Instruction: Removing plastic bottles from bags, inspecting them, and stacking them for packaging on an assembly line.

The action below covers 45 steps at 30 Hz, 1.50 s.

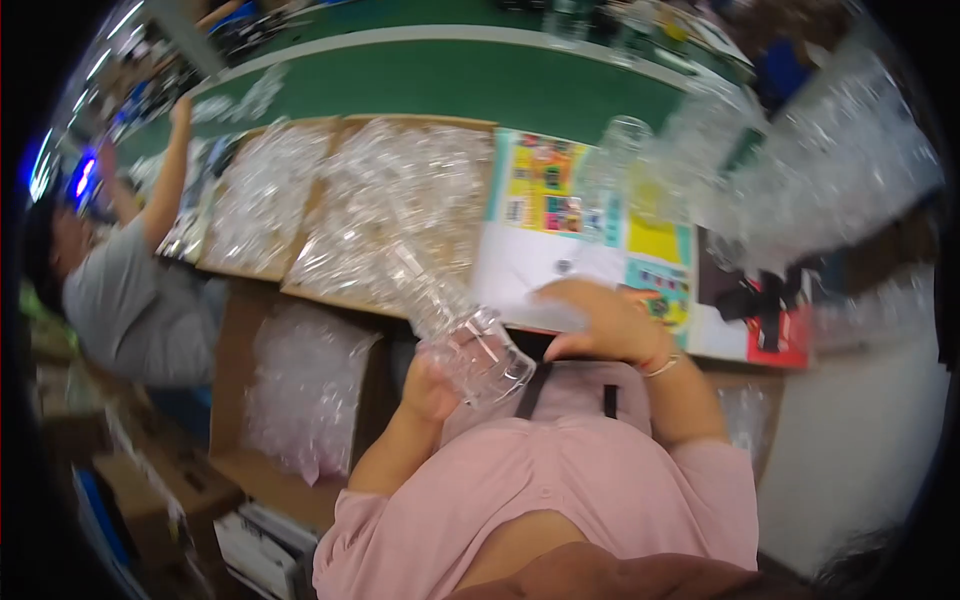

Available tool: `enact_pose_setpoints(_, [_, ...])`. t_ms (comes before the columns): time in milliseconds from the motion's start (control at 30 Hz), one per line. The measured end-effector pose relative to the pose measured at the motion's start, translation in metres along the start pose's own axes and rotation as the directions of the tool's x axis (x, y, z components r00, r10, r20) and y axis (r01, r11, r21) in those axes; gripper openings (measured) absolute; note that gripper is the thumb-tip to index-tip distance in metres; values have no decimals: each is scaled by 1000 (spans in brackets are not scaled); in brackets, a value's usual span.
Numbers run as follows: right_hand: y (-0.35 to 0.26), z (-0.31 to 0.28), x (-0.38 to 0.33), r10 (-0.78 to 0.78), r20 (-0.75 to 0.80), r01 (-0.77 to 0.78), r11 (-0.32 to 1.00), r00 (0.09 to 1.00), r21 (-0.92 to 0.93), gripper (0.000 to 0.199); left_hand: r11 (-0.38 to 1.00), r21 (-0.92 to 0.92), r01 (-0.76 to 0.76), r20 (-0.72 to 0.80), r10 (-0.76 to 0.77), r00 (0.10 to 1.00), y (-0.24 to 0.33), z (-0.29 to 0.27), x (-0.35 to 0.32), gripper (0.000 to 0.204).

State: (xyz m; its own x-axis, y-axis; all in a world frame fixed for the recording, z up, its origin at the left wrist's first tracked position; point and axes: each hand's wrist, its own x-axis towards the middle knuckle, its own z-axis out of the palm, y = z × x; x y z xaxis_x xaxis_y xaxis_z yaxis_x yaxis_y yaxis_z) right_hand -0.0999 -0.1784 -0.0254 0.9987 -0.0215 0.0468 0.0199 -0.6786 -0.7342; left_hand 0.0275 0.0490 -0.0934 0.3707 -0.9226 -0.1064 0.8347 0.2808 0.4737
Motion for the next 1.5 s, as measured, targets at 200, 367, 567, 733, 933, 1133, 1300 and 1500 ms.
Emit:
enact_pose_setpoints(200, [100,-30,-18,192,-267,-294,857,944,-423,63,993,54,-105,115,99,988,-5,-8,-4,55])
enact_pose_setpoints(367, [132,-33,-11,-16,-61,-19,847,998,-532,62,946,279,-167,27,166,986,-7,20,-24,88])
enact_pose_setpoints(567, [161,-34,8,-57,14,55,816,998,-576,57,929,310,-204,111,178,978,-6,21,-25,92])
enact_pose_setpoints(733, [165,-49,2,100,51,-55,829,994,-557,39,896,385,-221,48,220,974,1,23,-31,87])
enact_pose_setpoints(933, [199,-55,-36,103,-166,-107,994,981,-15,35,888,378,-260,32,268,963,-1,28,-35,78])
enact_pose_setpoints(1133, [88,-31,-64,188,-372,26,866,909,500,36,815,547,-193,11,224,975,6,45,-33,78])
enact_pose_setpoints(1300, [3,9,-31,321,-415,139,625,851,768,30,734,604,-310,46,356,933,12,65,-27,92])
enact_pose_setpoints(1500, [-14,7,-62,22,-391,334,479,920,812,44,771,545,-330,258,221,941,0,91,-7,95])
